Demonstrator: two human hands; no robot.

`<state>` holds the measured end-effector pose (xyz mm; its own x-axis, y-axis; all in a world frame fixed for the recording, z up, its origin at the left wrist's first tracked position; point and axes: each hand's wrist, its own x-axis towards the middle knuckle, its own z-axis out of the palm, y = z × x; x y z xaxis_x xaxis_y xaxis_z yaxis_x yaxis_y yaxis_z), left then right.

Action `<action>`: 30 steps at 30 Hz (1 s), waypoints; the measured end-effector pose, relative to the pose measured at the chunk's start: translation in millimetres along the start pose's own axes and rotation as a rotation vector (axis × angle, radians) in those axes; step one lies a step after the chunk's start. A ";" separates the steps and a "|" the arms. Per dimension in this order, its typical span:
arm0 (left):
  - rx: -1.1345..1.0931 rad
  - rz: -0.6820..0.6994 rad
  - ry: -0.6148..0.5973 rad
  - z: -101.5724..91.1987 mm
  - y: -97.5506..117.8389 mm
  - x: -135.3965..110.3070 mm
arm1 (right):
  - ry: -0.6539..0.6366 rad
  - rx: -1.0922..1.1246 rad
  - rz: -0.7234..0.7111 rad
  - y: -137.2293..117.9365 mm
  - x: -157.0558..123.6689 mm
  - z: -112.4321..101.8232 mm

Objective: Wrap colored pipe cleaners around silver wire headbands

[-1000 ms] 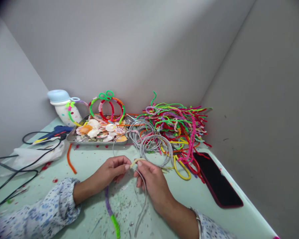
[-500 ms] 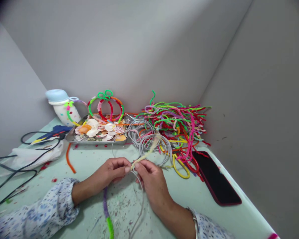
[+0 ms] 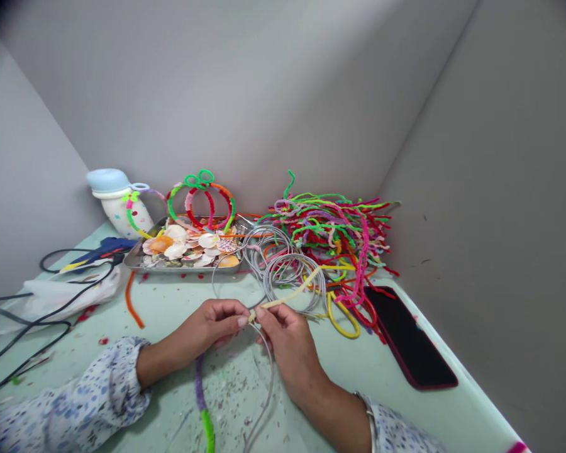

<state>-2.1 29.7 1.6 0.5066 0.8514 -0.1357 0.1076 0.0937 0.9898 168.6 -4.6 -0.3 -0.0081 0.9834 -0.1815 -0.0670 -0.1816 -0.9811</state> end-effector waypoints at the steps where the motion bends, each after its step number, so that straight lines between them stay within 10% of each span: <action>1: 0.001 -0.001 0.001 0.1 0.1 0.2 | 0.004 -0.008 0.001 -0.5 -0.3 0.0; 30: -0.025 0.033 0.068 5.0 -2.3 2.0 | -0.024 -0.133 -0.142 0.8 1.9 1.2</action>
<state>3.0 28.6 -1.1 0.4505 0.8871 -0.1007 0.0703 0.0772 0.9945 167.3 -2.9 -1.4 -0.0318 0.9987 -0.0407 0.0631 -0.0386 -0.9973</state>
